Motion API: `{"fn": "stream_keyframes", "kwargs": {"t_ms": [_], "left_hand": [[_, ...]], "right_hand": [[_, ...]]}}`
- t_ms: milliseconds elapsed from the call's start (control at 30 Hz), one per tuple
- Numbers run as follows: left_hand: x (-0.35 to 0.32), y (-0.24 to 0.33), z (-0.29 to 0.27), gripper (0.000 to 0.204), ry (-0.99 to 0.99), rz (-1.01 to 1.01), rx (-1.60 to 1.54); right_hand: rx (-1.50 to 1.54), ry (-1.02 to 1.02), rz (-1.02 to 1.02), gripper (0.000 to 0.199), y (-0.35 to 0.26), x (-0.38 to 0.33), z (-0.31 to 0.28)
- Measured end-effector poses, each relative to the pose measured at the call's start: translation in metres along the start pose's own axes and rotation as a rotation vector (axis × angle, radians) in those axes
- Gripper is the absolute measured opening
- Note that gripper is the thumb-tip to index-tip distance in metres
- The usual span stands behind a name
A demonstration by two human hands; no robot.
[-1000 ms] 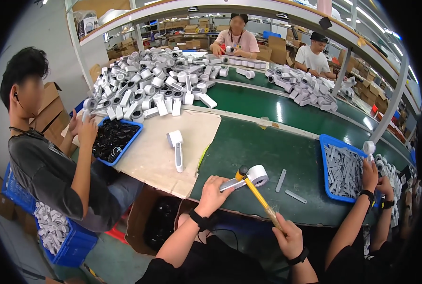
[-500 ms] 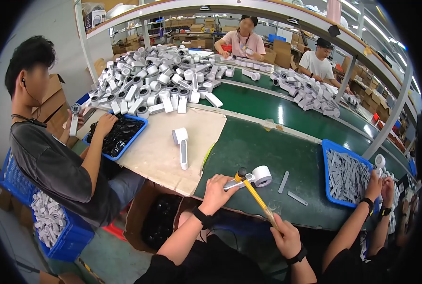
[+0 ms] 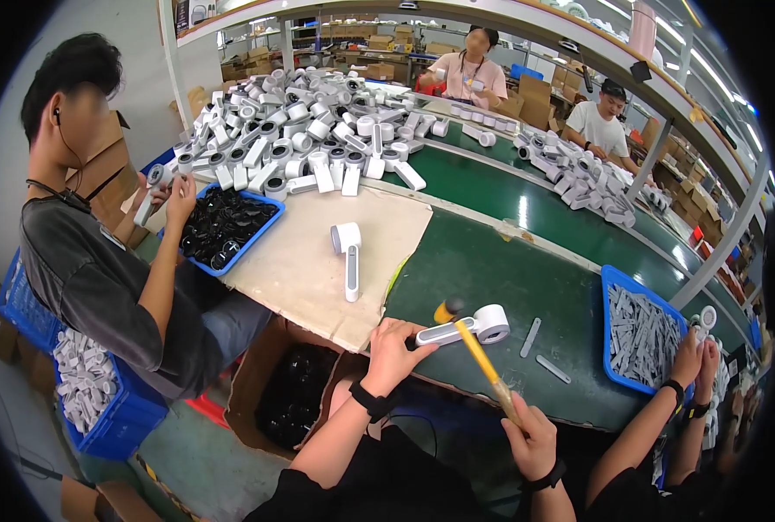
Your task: The person assembles handheld fans by fitting white handles onto motor housings and striking the joints with a mallet before placing them on the table.
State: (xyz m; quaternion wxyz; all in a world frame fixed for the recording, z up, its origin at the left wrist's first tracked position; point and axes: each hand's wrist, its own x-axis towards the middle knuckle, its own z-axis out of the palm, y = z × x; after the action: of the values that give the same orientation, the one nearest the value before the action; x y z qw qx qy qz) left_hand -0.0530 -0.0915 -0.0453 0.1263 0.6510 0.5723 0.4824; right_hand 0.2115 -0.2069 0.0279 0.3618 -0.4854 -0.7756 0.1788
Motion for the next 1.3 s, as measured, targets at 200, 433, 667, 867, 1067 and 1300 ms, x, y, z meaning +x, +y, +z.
{"fn": "stream_keyframes", "kwargs": {"t_ms": [200, 433, 667, 867, 1067, 1300], "left_hand": [[0.002, 0.001, -0.001, 0.027, -0.019, -0.019, 0.004], [0.001, 0.002, -0.002, 0.027, -0.033, -0.037, 0.002], [0.001, -0.001, 0.0, 0.029, 0.006, 0.023, 0.019], [-0.002, 0.0, 0.001, 0.026, -0.008, 0.002, 0.036], [-0.003, 0.002, 0.001, 0.025, -0.019, -0.002, 0.009], [0.0, 0.004, 0.0, 0.024, -0.019, 0.008, 0.013]], "right_hand": [[-0.016, -0.044, 0.023, 0.051, 0.0, -0.003, -0.001], [-0.11, -0.098, -0.08, 0.051, 0.004, 0.003, 0.003], [-0.042, -0.045, -0.057, 0.049, -0.006, 0.002, 0.003], [-0.034, -0.002, 0.014, 0.05, 0.004, -0.009, 0.005], [-0.052, 0.058, 0.017, 0.05, 0.017, -0.017, 0.0], [-0.038, 0.129, 0.027, 0.049, 0.02, -0.014, -0.005]]}}
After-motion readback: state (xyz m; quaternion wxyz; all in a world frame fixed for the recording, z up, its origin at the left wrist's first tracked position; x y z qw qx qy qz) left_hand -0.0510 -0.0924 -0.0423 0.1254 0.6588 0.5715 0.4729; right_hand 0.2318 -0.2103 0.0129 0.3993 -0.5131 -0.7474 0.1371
